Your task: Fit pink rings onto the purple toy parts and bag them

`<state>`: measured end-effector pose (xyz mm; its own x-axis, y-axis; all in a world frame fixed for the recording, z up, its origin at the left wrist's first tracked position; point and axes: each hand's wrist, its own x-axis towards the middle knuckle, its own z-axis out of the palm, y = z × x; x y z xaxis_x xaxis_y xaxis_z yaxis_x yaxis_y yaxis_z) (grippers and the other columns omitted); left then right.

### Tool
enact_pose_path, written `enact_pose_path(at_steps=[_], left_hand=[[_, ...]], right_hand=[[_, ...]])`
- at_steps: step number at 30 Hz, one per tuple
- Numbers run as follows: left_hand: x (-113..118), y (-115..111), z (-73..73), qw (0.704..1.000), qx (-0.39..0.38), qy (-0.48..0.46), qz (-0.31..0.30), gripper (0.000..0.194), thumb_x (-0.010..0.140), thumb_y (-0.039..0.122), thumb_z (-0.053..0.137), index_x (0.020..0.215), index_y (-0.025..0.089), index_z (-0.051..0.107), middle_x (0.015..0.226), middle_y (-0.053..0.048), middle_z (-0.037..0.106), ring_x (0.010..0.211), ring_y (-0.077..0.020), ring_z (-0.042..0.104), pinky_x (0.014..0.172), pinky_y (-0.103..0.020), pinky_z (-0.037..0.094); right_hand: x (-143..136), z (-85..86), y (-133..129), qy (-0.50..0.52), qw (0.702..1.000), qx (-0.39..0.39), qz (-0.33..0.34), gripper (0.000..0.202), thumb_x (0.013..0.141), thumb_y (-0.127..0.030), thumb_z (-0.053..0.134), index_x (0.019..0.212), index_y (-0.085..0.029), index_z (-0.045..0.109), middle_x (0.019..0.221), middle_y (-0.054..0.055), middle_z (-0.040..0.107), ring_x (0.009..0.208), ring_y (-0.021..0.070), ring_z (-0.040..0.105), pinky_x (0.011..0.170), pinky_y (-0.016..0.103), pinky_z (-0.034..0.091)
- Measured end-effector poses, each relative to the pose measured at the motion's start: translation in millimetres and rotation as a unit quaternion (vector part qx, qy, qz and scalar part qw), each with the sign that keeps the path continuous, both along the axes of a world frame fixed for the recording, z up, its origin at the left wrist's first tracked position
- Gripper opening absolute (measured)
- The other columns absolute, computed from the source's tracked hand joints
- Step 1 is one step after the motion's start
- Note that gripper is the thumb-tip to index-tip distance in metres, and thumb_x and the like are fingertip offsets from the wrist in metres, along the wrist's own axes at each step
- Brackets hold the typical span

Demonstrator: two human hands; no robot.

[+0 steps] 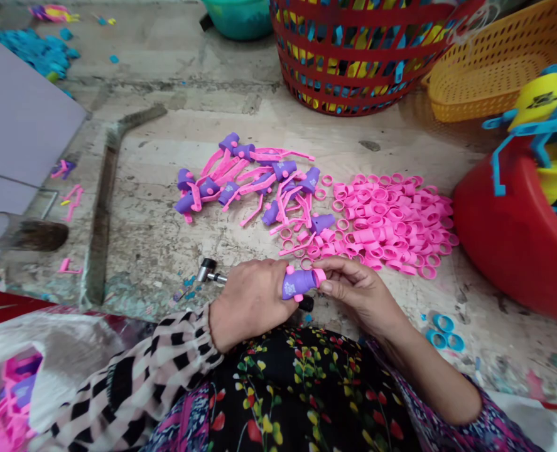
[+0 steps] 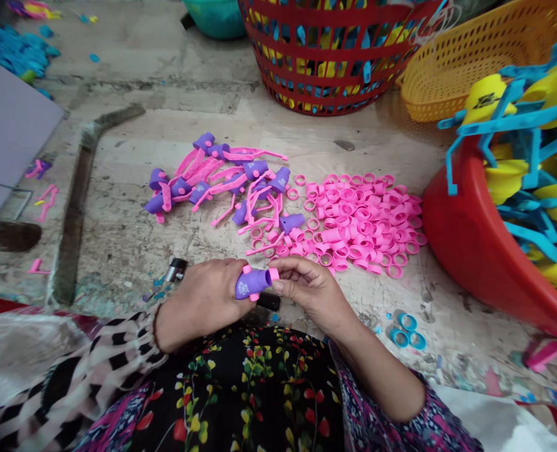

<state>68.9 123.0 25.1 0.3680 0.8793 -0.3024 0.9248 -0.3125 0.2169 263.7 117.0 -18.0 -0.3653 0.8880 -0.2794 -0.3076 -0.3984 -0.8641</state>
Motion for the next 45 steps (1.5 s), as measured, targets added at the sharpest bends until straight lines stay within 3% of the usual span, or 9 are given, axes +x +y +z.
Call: enact_pose_path(at_steps=[20,31,37,40,45], left_hand=[[8.0,1.6,1.6,0.998,0.02,0.063,0.019,0.027,0.077,0.042,0.055,0.09,0.02,0.063,0.078,-0.009,0.072,0.073,-0.0304,0.069,0.063,-0.039,0.052],[9.4,4.3,0.2,0.997,0.013,0.076,0.014,0.026,0.075,0.042,0.056,0.085,0.02,0.063,0.073,-0.009,0.071,0.065,-0.0278,0.068,0.056,-0.036,0.047],[3.6,6.8,2.4,0.996,0.044,0.081,-0.014,0.026,0.077,0.039,0.052,0.083,0.017,0.064,0.073,-0.013,0.07,0.067,-0.0324,0.067,0.058,-0.04,0.047],[-3.4,7.1,0.7,0.999,0.006,0.038,-0.007,0.028,0.075,0.042,0.054,0.087,0.018,0.063,0.077,-0.011,0.071,0.071,-0.0305,0.067,0.06,-0.037,0.047],[-12.4,6.8,-2.8,0.987,-0.105,-0.121,0.012,0.02,0.074,0.041,0.059,0.078,0.022,0.057,0.073,0.001,0.067,0.066,-0.0184,0.063,0.057,-0.027,0.04]], right_hand=[[-8.8,-6.2,-1.6,-0.086,0.994,0.036,-0.051,0.02,0.071,-0.025,0.078,0.091,-0.027,0.074,0.086,0.0,0.068,0.08,0.0123,0.062,0.076,0.027,0.053],[-14.6,-6.2,-1.7,-0.164,0.976,0.125,-0.074,0.016,0.075,-0.022,0.072,0.09,-0.026,0.074,0.087,0.002,0.068,0.08,0.0153,0.063,0.074,0.031,0.052],[-17.6,-2.2,1.6,-0.181,0.963,0.193,-0.057,0.02,0.078,-0.016,0.069,0.094,-0.028,0.073,0.085,0.001,0.066,0.077,0.0139,0.061,0.07,0.03,0.052],[-18.9,4.2,-1.4,-0.191,0.953,0.226,-0.06,0.022,0.08,-0.019,0.07,0.1,-0.029,0.072,0.086,0.001,0.066,0.077,0.0137,0.062,0.068,0.029,0.053],[-21.1,19.3,-6.9,-0.238,0.918,0.311,-0.061,0.034,0.08,-0.02,0.071,0.112,-0.03,0.067,0.099,0.004,0.067,0.087,0.0154,0.064,0.075,0.03,0.055]])
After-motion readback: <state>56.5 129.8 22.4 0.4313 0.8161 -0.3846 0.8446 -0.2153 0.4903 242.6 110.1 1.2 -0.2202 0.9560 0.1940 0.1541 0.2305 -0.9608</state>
